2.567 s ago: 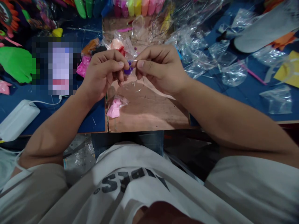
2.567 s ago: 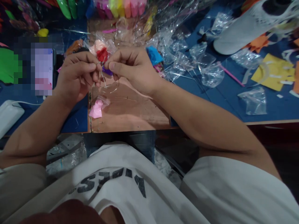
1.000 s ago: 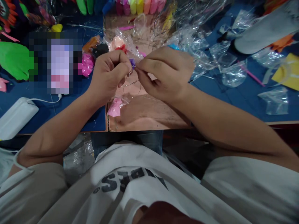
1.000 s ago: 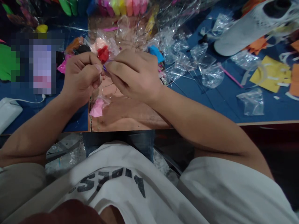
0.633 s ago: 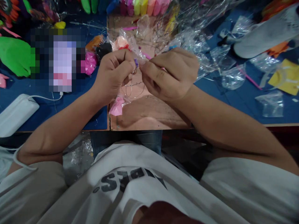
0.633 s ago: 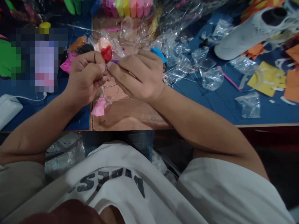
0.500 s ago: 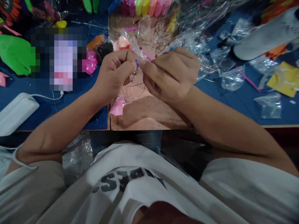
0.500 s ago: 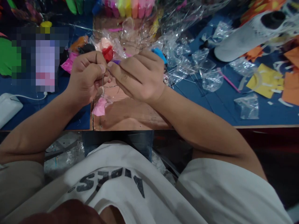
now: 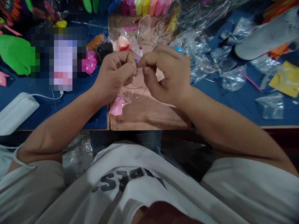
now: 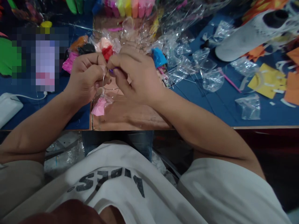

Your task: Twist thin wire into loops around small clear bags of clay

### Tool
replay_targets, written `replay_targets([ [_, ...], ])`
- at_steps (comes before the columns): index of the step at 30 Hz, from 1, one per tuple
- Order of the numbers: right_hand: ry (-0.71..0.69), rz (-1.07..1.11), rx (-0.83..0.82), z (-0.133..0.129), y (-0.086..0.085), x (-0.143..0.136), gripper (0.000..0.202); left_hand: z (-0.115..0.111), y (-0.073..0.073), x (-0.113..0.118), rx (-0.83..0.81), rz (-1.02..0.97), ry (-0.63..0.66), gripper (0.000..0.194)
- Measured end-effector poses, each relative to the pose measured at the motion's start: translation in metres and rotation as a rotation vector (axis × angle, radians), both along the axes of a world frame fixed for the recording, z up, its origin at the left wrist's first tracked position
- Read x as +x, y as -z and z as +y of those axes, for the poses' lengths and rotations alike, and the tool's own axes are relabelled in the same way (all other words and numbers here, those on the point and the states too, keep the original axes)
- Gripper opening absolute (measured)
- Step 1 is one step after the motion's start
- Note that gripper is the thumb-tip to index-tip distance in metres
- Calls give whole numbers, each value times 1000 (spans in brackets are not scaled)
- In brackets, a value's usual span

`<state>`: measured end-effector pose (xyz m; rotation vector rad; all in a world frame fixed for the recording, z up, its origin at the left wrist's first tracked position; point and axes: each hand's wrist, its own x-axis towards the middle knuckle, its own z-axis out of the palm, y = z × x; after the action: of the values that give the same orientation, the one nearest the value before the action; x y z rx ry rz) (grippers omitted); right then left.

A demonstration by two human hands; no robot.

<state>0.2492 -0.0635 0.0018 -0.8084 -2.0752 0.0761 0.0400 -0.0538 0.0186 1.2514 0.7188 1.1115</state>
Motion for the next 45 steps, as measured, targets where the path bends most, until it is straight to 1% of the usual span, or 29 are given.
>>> replay_targets([
  [2,-63,84,-92,1,-1,0,34,1,-2,1,4,-8,7,26],
  [4,-51,91,-96,1,-1,1,35,2,-3,2,-2,-6,-1,24],
  [6,35,23,-117,1,-2,2,38,4,-5,3,-28,8,-23,25],
  [9,159,-94,-159,2,-1,3,40,5,-6,4,-73,60,-84,37],
  [11,177,-137,-124,3,-2,3,39,6,-5,2,-88,77,-108,39],
  [15,156,-236,-62,5,-4,3,45,12,-1,-4,-153,89,-13,28],
  [17,147,-244,-51,5,-4,3,47,14,-1,-6,-163,107,8,29],
  [19,130,-215,-38,6,-2,4,46,15,-1,-7,-127,122,6,30],
  [22,80,-138,23,10,5,3,41,15,-1,-7,-51,182,-14,25],
  [24,84,-132,33,11,9,1,37,15,0,-7,-10,230,-52,32],
  [27,128,-188,-45,10,10,-2,35,16,1,-7,12,267,-80,48],
  [29,119,-168,-97,8,8,-3,28,16,1,-7,-3,270,-57,50],
  [31,99,-131,-144,5,4,-5,22,16,-1,-8,-22,261,-49,44],
  [34,76,-90,-202,3,0,-6,16,16,-4,-10,-78,279,-33,28],
  [35,60,-70,-224,3,0,-6,14,16,-5,-10,-98,284,-26,27],
  [37,15,3,-313,3,2,-8,13,16,-5,-10,-125,273,-15,33],
  [39,-50,102,-455,5,7,-10,19,17,-4,-10,-136,245,-15,42],
  [42,-155,239,-656,12,18,-12,40,18,-4,-9,-157,235,25,46],
  [45,-273,289,-784,23,26,-9,58,18,-4,-9,-172,237,38,51],
])
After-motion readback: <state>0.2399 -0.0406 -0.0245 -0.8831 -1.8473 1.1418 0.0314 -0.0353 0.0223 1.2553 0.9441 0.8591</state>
